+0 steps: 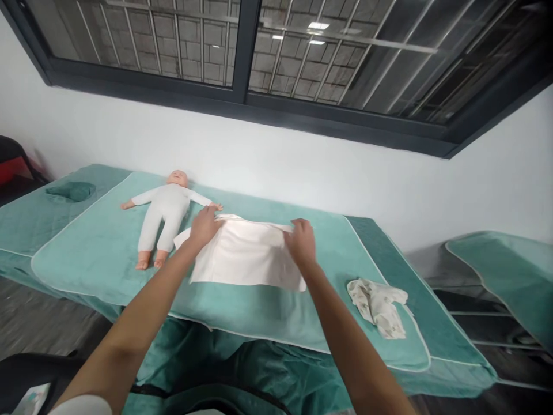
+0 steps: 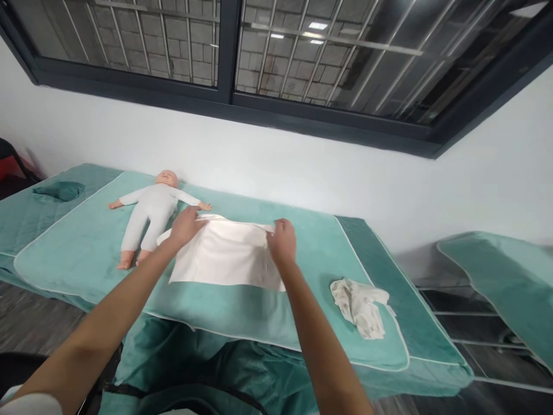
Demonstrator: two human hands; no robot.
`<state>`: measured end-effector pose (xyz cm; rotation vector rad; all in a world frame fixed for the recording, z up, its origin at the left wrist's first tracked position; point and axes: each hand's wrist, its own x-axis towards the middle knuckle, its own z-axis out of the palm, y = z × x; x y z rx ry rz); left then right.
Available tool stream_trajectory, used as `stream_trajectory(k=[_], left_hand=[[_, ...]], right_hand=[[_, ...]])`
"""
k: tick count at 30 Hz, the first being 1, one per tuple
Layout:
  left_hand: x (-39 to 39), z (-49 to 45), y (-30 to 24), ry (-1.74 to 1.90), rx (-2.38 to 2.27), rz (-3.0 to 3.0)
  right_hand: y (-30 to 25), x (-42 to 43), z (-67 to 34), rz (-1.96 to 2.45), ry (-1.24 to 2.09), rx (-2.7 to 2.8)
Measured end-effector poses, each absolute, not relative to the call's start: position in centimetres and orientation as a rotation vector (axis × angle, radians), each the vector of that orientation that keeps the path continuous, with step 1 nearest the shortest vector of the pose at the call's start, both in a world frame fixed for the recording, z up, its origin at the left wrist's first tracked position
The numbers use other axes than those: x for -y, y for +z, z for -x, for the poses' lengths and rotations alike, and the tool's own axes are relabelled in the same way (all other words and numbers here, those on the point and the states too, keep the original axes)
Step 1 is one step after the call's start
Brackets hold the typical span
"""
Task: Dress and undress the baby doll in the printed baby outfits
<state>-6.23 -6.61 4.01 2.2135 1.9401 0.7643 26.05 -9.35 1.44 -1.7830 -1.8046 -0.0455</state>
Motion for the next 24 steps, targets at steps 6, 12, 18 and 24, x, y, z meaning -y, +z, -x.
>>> stream_trajectory(k=[6, 12, 18, 24], left_hand=[[6.3, 0.4, -4.8, 0.596, -1.687, -2.385], [3.1, -1.0, -8.7, 0.528, -1.956, -2.191], [-0.4, -0.4, -8.6, 0.563, -2.027, -2.211], [-0.5, 0.5, -10.2, 0.532, -1.984, -2.254]], right_hand=[[-5.1, 8.2, -19.9, 1.793, 0.149, 2.109], [-7.3, 4.9, -19.0, 2.070, 0.189, 1.939], [-7.6, 3.5, -17.7, 2.117, 0.084, 1.894], [-8.4, 2.8, -17.7, 2.156, 0.095, 1.884]])
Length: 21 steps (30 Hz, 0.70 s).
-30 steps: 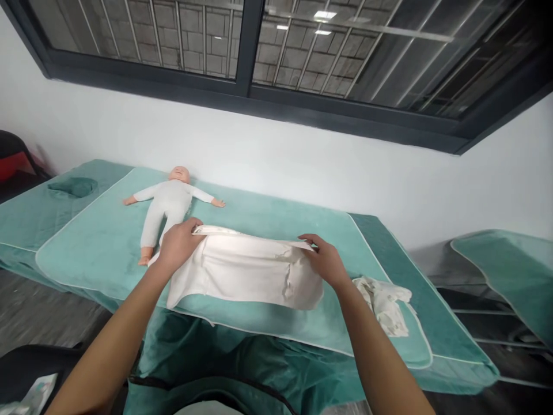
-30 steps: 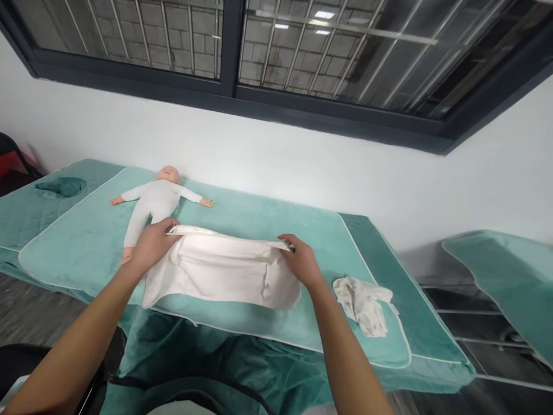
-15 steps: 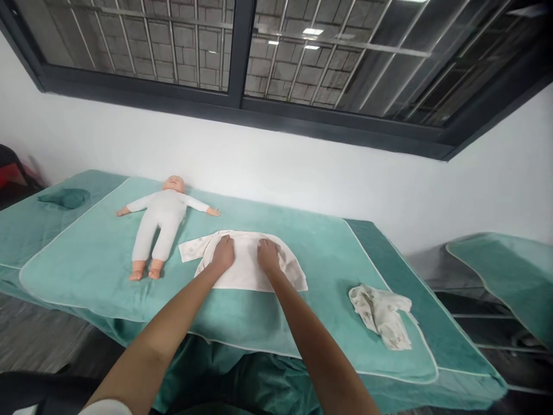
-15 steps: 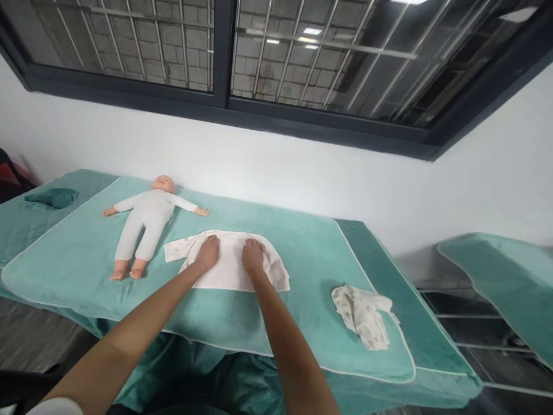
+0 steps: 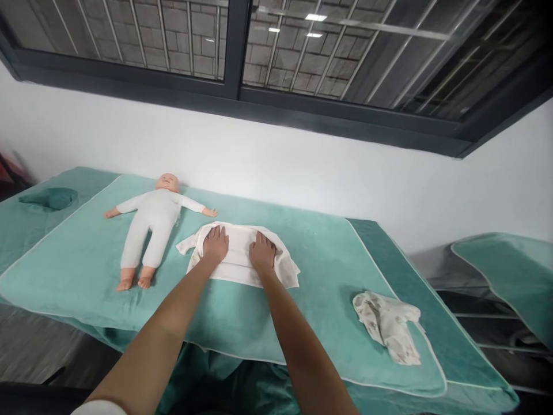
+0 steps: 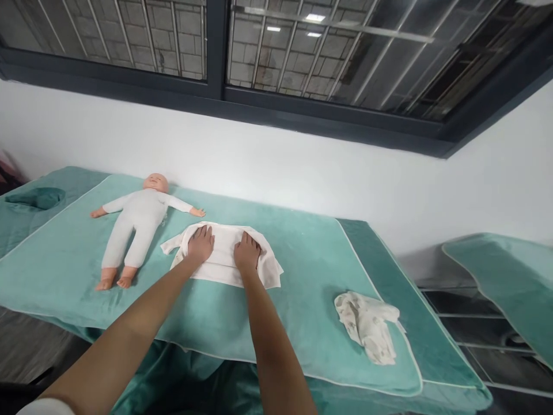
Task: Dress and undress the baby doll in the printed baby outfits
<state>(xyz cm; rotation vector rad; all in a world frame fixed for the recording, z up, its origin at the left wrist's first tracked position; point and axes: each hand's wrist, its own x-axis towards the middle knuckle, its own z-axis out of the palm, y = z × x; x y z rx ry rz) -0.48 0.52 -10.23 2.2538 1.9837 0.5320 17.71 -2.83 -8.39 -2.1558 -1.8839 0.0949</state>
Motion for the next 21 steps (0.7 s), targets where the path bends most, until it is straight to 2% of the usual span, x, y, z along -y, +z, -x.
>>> stream_trajectory(k=[7, 14, 21], left_hand=[[-0.1, 0.4, -10.1, 0.563, -1.966, -2.290], [3.5, 1.9, -8.6, 0.647, -1.624, -2.559], [10.0, 5.4, -9.6, 0.707, -1.573, -2.600]], right_hand=[[-8.6, 2.7, -17.4, 2.116, 0.068, 1.926], [-8.2, 3.8, -16.5, 1.794, 0.073, 2.123], [-9.4, 10.3, -19.5, 1.729, 0.060, 1.916]])
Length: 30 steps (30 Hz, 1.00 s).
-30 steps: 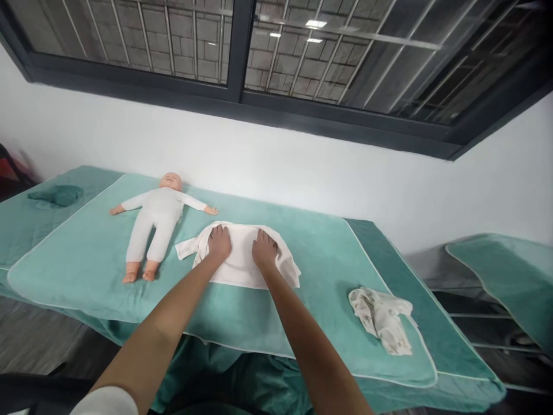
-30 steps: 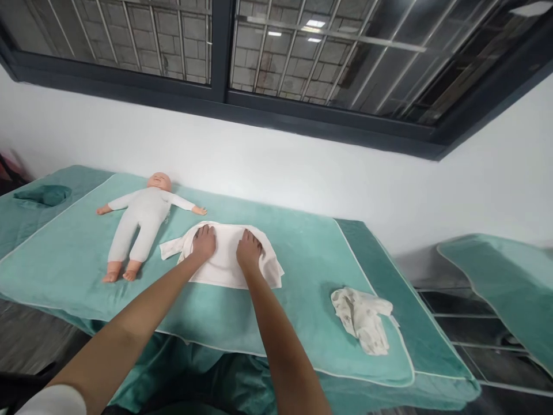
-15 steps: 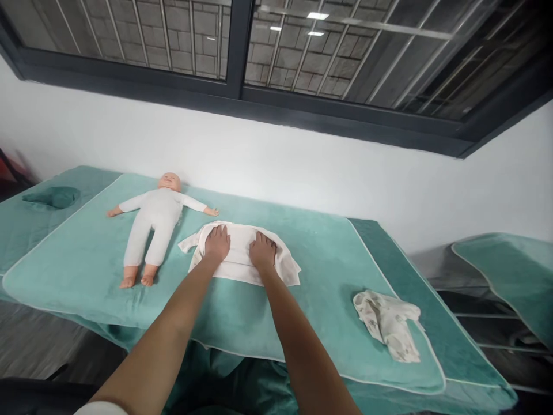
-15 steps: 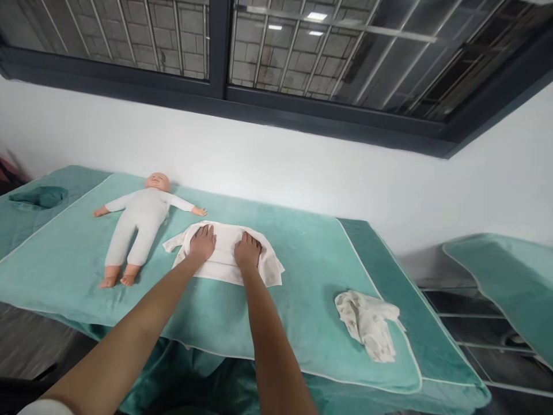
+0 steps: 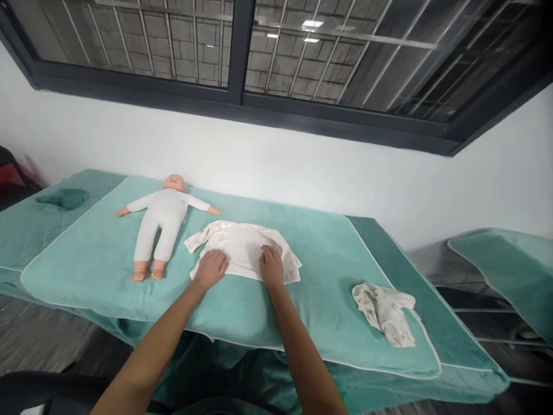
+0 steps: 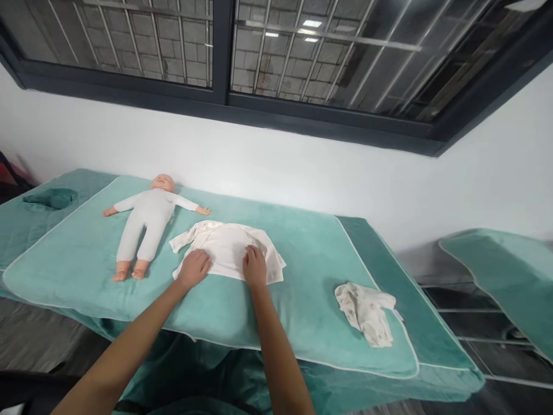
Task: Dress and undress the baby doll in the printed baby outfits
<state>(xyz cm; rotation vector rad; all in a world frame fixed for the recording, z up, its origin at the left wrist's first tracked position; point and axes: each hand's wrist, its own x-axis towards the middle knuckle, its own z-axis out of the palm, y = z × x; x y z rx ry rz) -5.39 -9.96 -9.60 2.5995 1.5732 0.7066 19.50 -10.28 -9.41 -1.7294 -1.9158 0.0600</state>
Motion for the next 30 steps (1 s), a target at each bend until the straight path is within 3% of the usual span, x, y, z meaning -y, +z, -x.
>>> stream_trajectory(k=[8, 14, 23, 30], left_hand=[[12.4, 5.6, -10.7, 0.738, -1.552, -2.588], [12.2, 5.7, -10.9, 0.737, -1.594, -2.554], [12.3, 5.5, -11.3, 0.740, -1.725, -2.506], [12.0, 5.5, -11.6, 0.746, -1.745, -2.505]], right_hand=[[-12.1, 20.1, -20.5, 1.661, 0.053, 1.912], [-10.8, 18.1, -20.4, 1.761, -0.003, 1.969], [-10.9, 17.3, -22.6, 1.546, 0.192, 1.973], [-10.8, 13.1, -29.9, 1.896, 0.140, 1.377]])
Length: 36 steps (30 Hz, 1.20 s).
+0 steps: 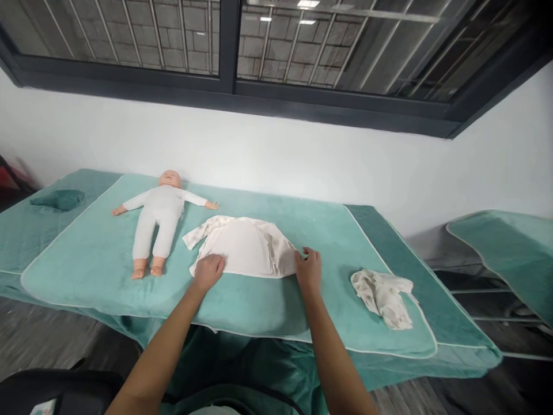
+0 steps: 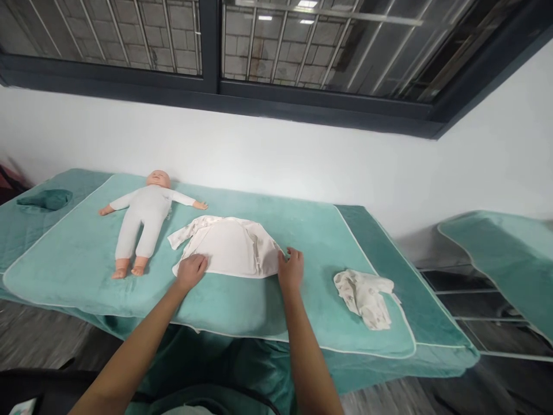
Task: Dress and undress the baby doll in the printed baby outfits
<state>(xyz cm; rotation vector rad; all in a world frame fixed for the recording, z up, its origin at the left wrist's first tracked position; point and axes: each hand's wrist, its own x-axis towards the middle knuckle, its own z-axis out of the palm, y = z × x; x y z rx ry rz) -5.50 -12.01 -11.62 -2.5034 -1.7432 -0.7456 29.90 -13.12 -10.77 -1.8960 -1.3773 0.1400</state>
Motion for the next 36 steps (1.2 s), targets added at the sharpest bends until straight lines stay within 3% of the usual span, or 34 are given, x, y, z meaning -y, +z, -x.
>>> stream_trajectory(k=[6, 16, 22, 28, 36], left_hand=[[12.0, 5.5, -11.5, -0.750, 1.769, 2.479], [11.8, 5.5, -11.8, -0.746, 1.808, 2.463], [11.8, 5.4, -11.7, -0.764, 1.818, 2.462], [11.8, 5.5, -11.9, -0.827, 1.805, 2.461], [11.6, 5.5, -12.0, -1.022, 1.814, 2.414]], right_hand=[[-10.4, 9.8, -33.0, 1.982, 0.340, 1.308], [-9.9, 7.8, -34.2, 1.917, 0.075, 1.094], [-11.9, 8.9, -32.2, 1.991, 0.011, 1.428], [-10.6, 8.6, -30.4, 2.066, -0.020, 1.515], [-9.6, 8.0, -18.6, 1.652, 0.094, 2.037]])
